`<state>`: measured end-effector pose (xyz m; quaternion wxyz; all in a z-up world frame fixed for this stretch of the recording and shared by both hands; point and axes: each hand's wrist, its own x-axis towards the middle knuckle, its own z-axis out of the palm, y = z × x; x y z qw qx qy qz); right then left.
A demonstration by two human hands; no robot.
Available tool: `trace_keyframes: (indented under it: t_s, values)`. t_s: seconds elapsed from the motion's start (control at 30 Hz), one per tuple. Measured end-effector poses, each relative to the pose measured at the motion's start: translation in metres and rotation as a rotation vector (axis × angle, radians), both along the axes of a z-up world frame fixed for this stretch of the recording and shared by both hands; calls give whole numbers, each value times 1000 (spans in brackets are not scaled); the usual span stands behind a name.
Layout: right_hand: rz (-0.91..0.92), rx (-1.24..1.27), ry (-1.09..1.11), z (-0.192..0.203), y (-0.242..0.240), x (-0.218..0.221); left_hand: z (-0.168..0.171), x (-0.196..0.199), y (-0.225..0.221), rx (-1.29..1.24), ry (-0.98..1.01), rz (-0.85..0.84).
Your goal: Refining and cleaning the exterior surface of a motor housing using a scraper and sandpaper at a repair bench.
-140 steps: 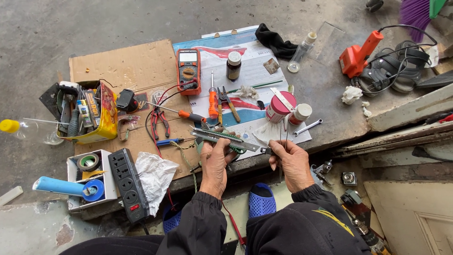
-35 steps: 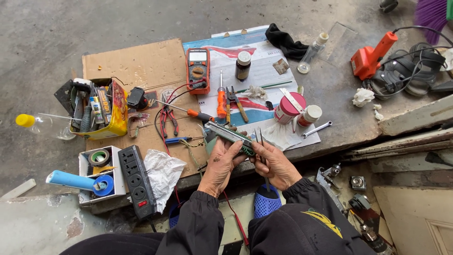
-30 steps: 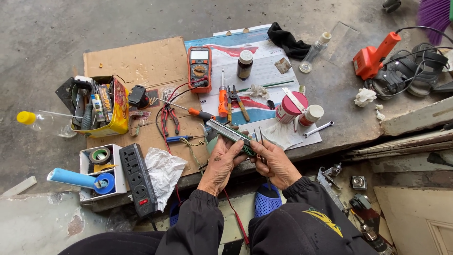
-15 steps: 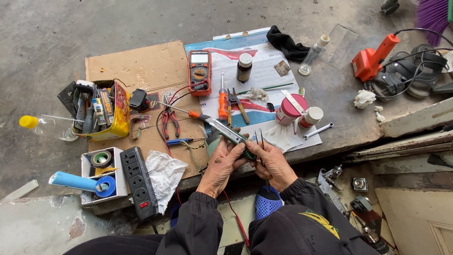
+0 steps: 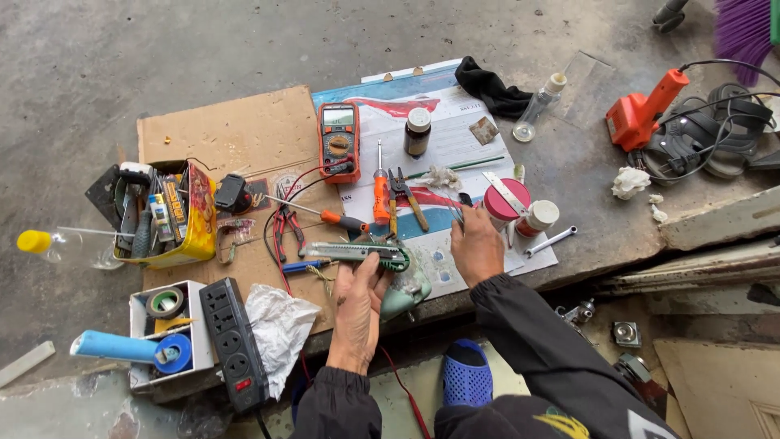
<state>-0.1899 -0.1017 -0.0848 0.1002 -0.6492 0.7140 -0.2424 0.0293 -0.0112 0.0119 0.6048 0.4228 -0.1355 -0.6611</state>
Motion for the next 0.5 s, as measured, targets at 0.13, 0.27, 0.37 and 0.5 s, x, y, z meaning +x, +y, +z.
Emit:
trace_keyframes:
  t_s: [0.13, 0.27, 0.37, 0.5]
  values:
    - [15, 96, 341, -40, -50, 4, 1, -4, -1, 119, 30, 36]
    - [-34, 110, 553, -84, -95, -10, -1, -5, -12, 146, 109, 124]
    - [-18, 242, 615, -96, -99, -12, 2, -2, -10, 199, 117, 118]
    - [71, 311, 648, -81, -88, -7, -1, -2, -10, 192, 148, 121]
